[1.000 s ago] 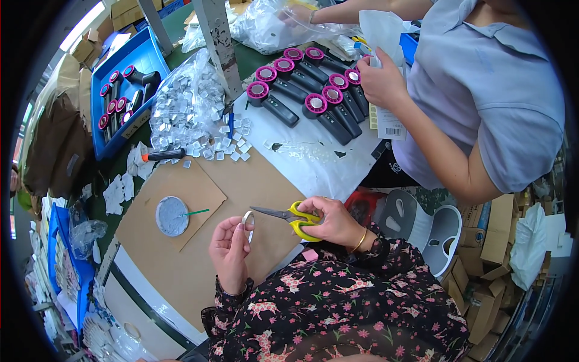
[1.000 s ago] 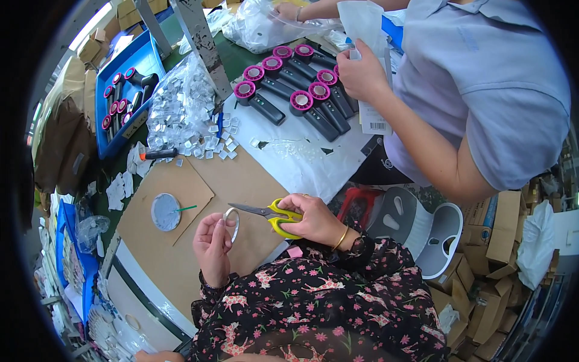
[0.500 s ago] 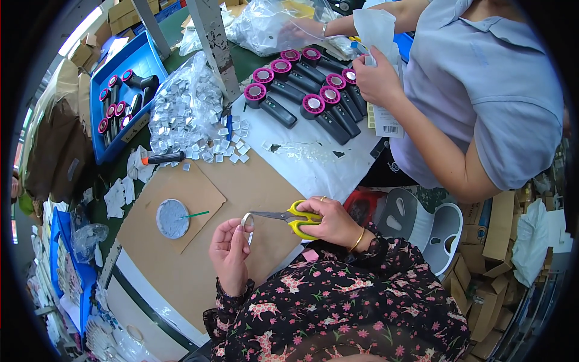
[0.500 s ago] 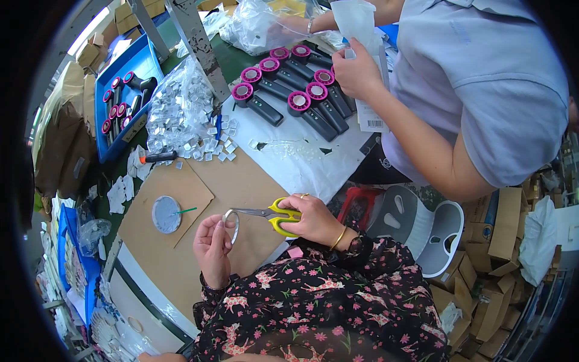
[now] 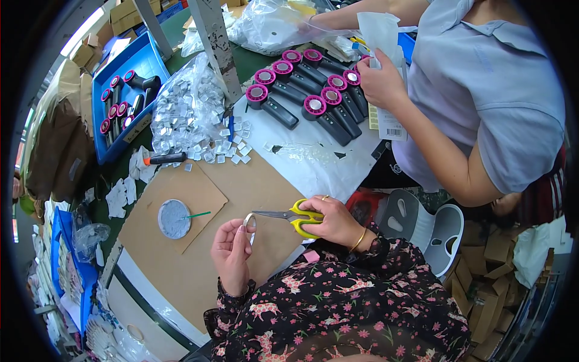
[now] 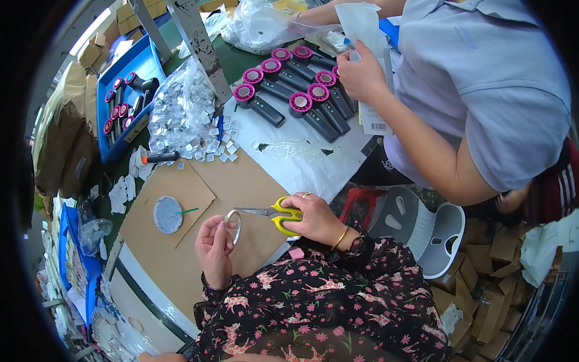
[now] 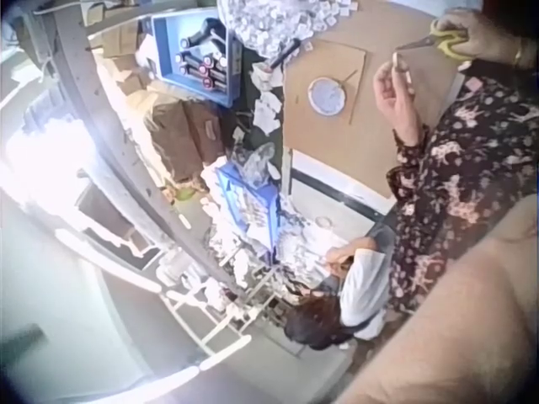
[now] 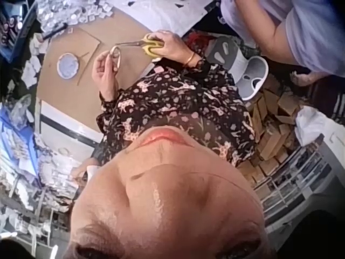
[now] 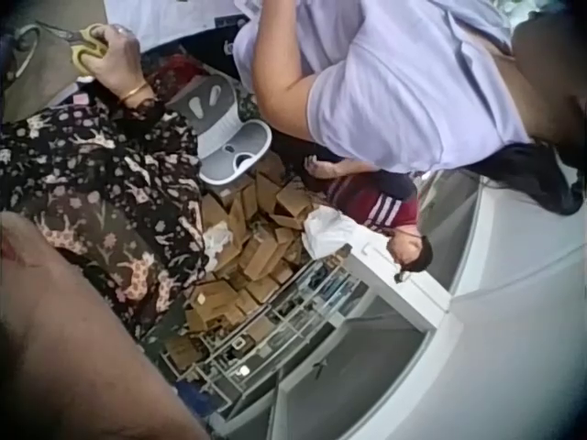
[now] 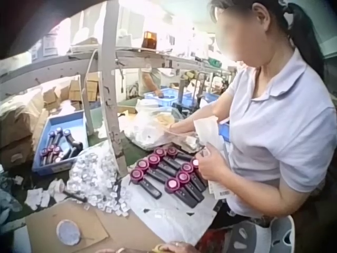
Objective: The person cuts a piece of tape using shears, peels the backing, and presses the tape onto a handheld fan. They then pick up another handheld fan from a group of fans and repeat the process.
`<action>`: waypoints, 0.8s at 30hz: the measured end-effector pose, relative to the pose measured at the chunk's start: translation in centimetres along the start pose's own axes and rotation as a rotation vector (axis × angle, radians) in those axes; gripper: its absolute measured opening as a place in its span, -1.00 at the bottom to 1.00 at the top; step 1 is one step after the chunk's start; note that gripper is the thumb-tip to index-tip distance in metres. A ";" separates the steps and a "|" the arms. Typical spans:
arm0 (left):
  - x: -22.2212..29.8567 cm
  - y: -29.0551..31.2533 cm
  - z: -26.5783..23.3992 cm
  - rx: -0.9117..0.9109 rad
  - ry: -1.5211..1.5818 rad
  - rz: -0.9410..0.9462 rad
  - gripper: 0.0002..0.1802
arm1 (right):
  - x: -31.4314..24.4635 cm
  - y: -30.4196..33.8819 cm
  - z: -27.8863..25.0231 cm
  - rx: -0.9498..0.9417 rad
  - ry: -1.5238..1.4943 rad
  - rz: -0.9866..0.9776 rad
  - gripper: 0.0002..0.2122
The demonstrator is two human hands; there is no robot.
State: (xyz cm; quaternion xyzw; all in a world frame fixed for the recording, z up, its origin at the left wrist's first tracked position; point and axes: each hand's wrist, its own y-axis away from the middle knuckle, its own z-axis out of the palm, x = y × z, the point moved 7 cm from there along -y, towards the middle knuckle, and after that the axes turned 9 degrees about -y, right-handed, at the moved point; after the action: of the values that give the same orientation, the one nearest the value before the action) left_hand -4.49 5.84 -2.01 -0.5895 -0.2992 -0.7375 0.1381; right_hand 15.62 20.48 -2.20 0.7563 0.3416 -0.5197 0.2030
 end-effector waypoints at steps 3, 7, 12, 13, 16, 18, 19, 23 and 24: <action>0.0 0.0 0.0 -0.002 -0.002 -0.005 -0.81 | -0.2 -0.1 0.0 0.004 0.017 -0.019 -0.67; 0.0 -0.1 0.0 -0.006 0.002 -0.002 -0.80 | -0.1 -0.2 0.0 0.005 0.026 -0.023 -0.67; -0.1 0.0 0.0 0.006 0.000 -0.003 -0.81 | -0.3 -0.3 -0.1 0.009 0.038 -0.029 -0.67; -0.1 0.0 0.0 0.014 -0.001 0.002 -0.82 | -0.4 -0.3 -0.1 0.008 0.037 -0.030 -0.67; -0.2 -0.1 0.0 0.017 -0.005 0.005 -0.83 | -0.4 -0.3 -0.1 -0.002 0.047 -0.022 -0.67; -0.2 -0.1 0.0 0.015 -0.009 0.003 -0.83 | -0.3 -0.3 -0.1 0.004 0.049 -0.028 -0.67; -0.1 -0.1 0.0 0.015 -0.010 0.003 -0.83 | -0.2 -0.3 -0.1 0.009 0.051 -0.034 -0.67; 0.0 0.0 0.1 0.019 -0.007 -0.010 -0.83 | 0.0 -0.3 0.0 0.026 0.080 -0.066 -0.68; -0.1 0.0 0.0 0.022 -0.007 -0.010 -0.83 | 0.0 -0.4 0.0 0.031 0.094 -0.079 -0.68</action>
State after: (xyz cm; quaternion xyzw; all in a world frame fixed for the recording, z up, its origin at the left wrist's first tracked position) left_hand -4.46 5.84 -2.07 -0.5892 -0.3106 -0.7327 0.1397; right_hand 15.36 20.73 -2.18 0.7687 0.3723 -0.4967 0.1543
